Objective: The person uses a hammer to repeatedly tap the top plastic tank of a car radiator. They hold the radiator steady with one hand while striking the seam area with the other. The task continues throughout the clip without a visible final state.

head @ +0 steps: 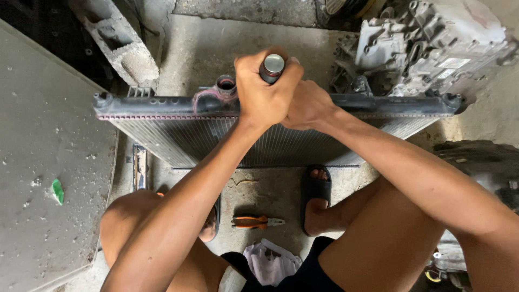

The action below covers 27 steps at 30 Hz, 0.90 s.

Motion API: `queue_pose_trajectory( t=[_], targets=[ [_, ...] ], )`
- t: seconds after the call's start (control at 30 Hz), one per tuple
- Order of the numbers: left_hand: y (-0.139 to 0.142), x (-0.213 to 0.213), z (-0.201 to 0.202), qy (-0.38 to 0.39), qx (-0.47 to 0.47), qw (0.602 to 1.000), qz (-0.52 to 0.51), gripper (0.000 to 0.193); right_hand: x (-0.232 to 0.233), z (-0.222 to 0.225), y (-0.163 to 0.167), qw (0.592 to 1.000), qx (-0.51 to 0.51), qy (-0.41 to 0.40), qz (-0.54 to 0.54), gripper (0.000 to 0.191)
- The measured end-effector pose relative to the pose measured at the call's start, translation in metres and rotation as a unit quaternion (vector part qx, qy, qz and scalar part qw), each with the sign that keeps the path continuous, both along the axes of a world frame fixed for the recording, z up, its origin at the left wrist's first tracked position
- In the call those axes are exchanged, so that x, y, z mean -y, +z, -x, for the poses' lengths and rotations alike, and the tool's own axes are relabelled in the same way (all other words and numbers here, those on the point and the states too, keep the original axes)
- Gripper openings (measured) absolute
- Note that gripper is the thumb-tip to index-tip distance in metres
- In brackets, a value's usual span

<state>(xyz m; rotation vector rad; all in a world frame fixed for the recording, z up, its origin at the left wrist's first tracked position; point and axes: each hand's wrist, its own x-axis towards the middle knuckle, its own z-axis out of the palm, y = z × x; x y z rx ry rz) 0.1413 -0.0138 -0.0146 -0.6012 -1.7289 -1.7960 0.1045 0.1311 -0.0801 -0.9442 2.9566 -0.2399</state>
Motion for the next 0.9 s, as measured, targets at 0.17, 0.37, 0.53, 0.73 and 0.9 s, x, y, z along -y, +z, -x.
queue_pose_trajectory(
  t=[0.17,0.37,0.53,0.73,0.9],
  targets=[
    [-0.007,0.006,-0.005,0.002,-0.011,1.000,-0.008,0.023,0.002,-0.001,0.004,1.000,-0.002,0.008,0.012,0.022],
    [-0.011,0.008,-0.011,-0.018,-0.003,1.000,-0.006,0.025,0.000,-0.005,0.007,1.000,0.005,0.007,0.000,0.022],
    [-0.010,0.004,-0.007,-0.018,-0.019,1.000,0.008,0.023,-0.002,-0.006,0.006,1.000,0.012,0.006,0.014,0.021],
    [-0.009,0.001,0.021,-0.026,0.019,0.999,-0.033,0.027,-0.002,-0.005,0.008,0.999,0.007,0.017,-0.049,0.054],
    [-0.013,-0.002,0.043,-0.009,0.049,0.998,-0.047,0.028,0.002,-0.007,0.008,1.000,-0.010,0.022,-0.015,0.059]
  ],
)
